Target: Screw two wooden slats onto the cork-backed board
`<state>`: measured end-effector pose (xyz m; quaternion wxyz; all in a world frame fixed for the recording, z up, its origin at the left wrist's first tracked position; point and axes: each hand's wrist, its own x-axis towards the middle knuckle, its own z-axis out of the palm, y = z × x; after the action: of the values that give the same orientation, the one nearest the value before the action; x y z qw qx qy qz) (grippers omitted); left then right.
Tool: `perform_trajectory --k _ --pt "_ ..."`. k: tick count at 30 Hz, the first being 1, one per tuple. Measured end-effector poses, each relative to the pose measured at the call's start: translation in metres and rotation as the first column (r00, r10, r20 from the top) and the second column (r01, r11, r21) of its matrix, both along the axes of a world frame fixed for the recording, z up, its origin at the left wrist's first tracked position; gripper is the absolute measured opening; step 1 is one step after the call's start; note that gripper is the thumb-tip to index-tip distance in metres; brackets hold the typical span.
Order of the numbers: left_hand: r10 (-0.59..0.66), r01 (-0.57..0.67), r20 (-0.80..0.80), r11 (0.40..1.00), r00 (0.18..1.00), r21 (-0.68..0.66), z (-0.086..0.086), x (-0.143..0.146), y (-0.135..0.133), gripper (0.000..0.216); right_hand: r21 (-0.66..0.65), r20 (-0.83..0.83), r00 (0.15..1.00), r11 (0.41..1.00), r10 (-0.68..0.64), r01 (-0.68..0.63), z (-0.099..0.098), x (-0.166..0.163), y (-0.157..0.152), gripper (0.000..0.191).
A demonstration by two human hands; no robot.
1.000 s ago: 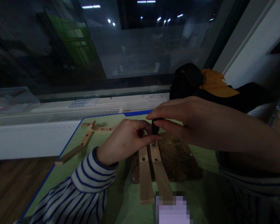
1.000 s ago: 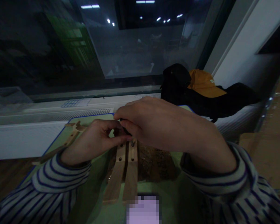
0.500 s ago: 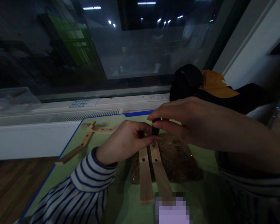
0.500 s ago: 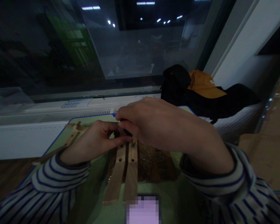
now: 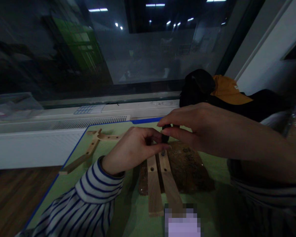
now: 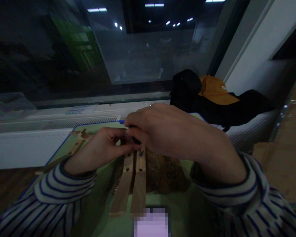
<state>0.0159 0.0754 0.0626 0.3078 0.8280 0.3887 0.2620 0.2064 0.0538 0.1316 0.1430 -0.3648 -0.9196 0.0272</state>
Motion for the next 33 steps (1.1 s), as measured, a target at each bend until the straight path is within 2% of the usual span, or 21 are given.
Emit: perform_trajectory --k 4,16,33 --pt "-0.009 0.009 0.007 0.999 1.000 -0.050 0.0008 -0.0006 0.0005 0.022 0.014 -0.009 1.000 1.000 0.024 -0.024 0.0005 -0.0007 0.0011 0.025" --pt "-0.041 0.038 -0.028 0.996 0.999 -0.082 0.0058 -0.0019 -0.0002 0.019 0.005 -0.018 0.998 0.998 0.061 -0.061 -0.0004 -0.0007 0.0010 0.023" --pt "-0.075 0.068 -0.063 0.993 0.995 -0.097 0.0051 -0.0030 0.0009 0.020 0.008 -0.004 1.000 1.000 0.025 -0.025 -0.0005 -0.0014 0.0010 0.023"
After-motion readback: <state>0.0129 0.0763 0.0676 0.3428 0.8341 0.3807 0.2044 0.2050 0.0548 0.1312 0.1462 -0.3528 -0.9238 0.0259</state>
